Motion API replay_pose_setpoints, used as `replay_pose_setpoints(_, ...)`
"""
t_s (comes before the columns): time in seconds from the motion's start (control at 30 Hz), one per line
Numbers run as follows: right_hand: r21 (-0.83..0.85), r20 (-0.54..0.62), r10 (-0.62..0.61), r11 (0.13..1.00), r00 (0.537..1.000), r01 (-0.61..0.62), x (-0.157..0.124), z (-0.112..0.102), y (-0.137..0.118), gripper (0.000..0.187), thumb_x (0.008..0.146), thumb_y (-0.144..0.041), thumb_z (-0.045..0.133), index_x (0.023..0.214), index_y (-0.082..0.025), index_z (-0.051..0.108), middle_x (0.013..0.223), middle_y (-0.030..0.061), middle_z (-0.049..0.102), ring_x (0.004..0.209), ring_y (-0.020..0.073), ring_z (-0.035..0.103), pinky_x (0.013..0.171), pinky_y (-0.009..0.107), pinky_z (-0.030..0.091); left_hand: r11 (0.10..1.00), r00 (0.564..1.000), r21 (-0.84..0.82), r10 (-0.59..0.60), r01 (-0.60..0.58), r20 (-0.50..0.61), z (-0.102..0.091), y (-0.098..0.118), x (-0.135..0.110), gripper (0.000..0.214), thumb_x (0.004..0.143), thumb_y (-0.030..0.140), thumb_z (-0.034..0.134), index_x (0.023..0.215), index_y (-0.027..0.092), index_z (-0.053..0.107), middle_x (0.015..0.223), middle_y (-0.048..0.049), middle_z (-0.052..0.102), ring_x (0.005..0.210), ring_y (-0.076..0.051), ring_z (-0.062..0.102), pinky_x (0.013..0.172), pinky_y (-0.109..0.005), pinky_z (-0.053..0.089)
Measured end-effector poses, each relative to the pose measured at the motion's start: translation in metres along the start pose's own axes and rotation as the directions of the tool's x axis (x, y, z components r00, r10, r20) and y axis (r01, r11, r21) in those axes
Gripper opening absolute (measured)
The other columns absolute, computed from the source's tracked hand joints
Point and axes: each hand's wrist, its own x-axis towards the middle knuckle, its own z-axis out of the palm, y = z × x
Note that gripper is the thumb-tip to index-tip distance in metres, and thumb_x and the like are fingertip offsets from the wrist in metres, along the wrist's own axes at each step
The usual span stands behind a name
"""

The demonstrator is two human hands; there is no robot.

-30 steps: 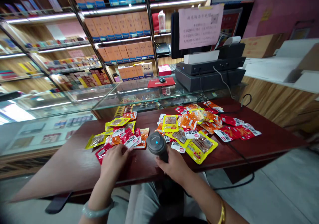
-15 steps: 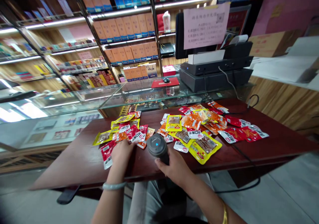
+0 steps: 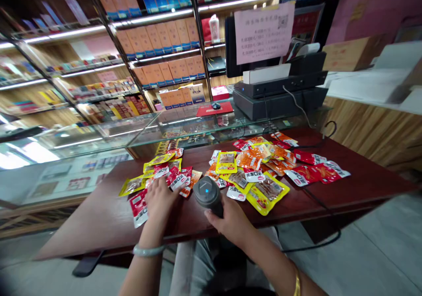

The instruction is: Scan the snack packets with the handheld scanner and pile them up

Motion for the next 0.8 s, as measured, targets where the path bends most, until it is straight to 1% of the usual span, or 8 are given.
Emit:
replay_pose_setpoints(0.07, -0.001, 0.011, -0.012, 1.000, 1.000, 0.012, 0.000, -0.001, 0.001, 0.024, 0.084, -0.029, 0.068, 0.106, -0.020, 0.070, 0.105, 0.0106, 0.080, 0.099, 0.0316, 0.074, 0.092, 0.046, 0.057, 0.994, 0.993, 0.031, 0.102, -0.104, 0.059, 0.006, 0.003, 0.001, 0.082, 0.090, 0.059, 0.060, 0.154, 0.010, 0.046, 0.159, -0.0241, 0.047, 0.152, -0.039, 0.037, 0.124, -0.056, 0.024)
replay_pose_setpoints(0.13, 0.001, 0.018, -0.014, 1.000, 1.000, 0.014, 0.000, -0.001, 0.001, 0.025, 0.085, -0.030, 0.067, 0.108, -0.020, 0.070, 0.107, 0.0110, 0.080, 0.101, 0.0318, 0.073, 0.094, 0.047, 0.057, 0.984, 0.975, 0.025, 0.174, -0.179, 0.142, 0.010, 0.002, 0.002, 0.072, 0.096, 0.049, 0.055, 0.157, 0.012, 0.044, 0.161, -0.0211, 0.046, 0.153, -0.037, 0.037, 0.126, -0.061, 0.017)
replay_pose_setpoints(0.23, 0.005, 0.026, -0.005, 1.000, 1.000, 0.005, 0.000, -0.002, 0.002, 0.028, 0.084, -0.031, 0.067, 0.110, -0.020, 0.070, 0.110, 0.0126, 0.080, 0.103, 0.0326, 0.073, 0.095, 0.047, 0.056, 0.965, 0.947, -0.002, 0.260, -0.264, 0.188, 0.008, -0.007, -0.002, 0.055, 0.100, 0.031, 0.049, 0.153, 0.019, 0.051, 0.157, -0.0154, 0.052, 0.147, -0.032, 0.047, 0.125, -0.058, 0.024)
replay_pose_setpoints(0.33, 0.000, 0.028, 0.005, 1.000, 1.000, -0.005, -0.001, -0.003, 0.003, 0.029, 0.085, -0.031, 0.067, 0.110, -0.019, 0.070, 0.110, 0.0137, 0.080, 0.103, 0.0331, 0.073, 0.095, 0.048, 0.056, 0.956, 0.947, -0.065, 0.293, -0.287, 0.128, 0.001, -0.020, -0.013, 0.047, 0.101, 0.022, 0.042, 0.143, 0.025, 0.063, 0.149, -0.0091, 0.063, 0.135, -0.028, 0.059, 0.115, -0.045, 0.040)
replay_pose_setpoints(0.43, 0.000, 0.026, -0.001, 1.000, 1.000, 0.001, -0.001, -0.004, 0.006, 0.028, 0.086, -0.031, 0.067, 0.111, -0.019, 0.070, 0.111, 0.0130, 0.080, 0.103, 0.0325, 0.073, 0.096, 0.048, 0.056, 0.982, 0.989, -0.121, 0.142, -0.145, -0.036, -0.005, -0.031, -0.027, 0.039, 0.100, 0.028, 0.044, 0.124, 0.028, 0.075, 0.136, -0.0089, 0.070, 0.119, -0.028, 0.066, 0.098, -0.038, 0.050)
replay_pose_setpoints(0.5, -0.003, 0.024, -0.006, 1.000, 1.000, 0.006, -0.001, -0.004, 0.006, 0.027, 0.085, -0.031, 0.067, 0.110, -0.020, 0.070, 0.110, 0.0124, 0.080, 0.102, 0.0321, 0.073, 0.096, 0.048, 0.056, 0.987, 0.997, -0.160, 0.003, -0.015, -0.076, -0.008, -0.034, -0.033, 0.036, 0.101, 0.034, 0.044, 0.117, 0.027, 0.076, 0.129, -0.0109, 0.070, 0.110, -0.028, 0.068, 0.086, -0.036, 0.052)
replay_pose_setpoints(0.63, 0.005, 0.010, -0.016, 1.000, 1.000, 0.016, -0.002, -0.004, 0.007, 0.024, 0.086, -0.031, 0.067, 0.108, -0.021, 0.070, 0.108, 0.0115, 0.081, 0.102, 0.0318, 0.074, 0.095, 0.047, 0.056, 0.981, 0.991, -0.140, -0.131, 0.132, 0.012, -0.012, -0.028, -0.029, 0.050, 0.104, 0.050, 0.032, 0.123, 0.020, 0.067, 0.118, -0.0175, 0.071, 0.107, -0.032, 0.069, 0.086, -0.041, 0.051)
replay_pose_setpoints(0.8, -0.005, 0.006, -0.020, 1.000, 1.000, 0.020, -0.003, -0.003, 0.009, 0.025, 0.086, -0.030, 0.067, 0.109, -0.020, 0.070, 0.109, 0.0132, 0.080, 0.104, 0.0333, 0.074, 0.096, 0.049, 0.056, 0.990, 0.974, 0.033, -0.139, 0.135, 0.179, -0.012, -0.011, -0.014, 0.071, 0.092, 0.072, 0.044, 0.118, 0.008, 0.062, 0.124, -0.0287, 0.068, 0.120, -0.042, 0.065, 0.096, -0.047, 0.048)
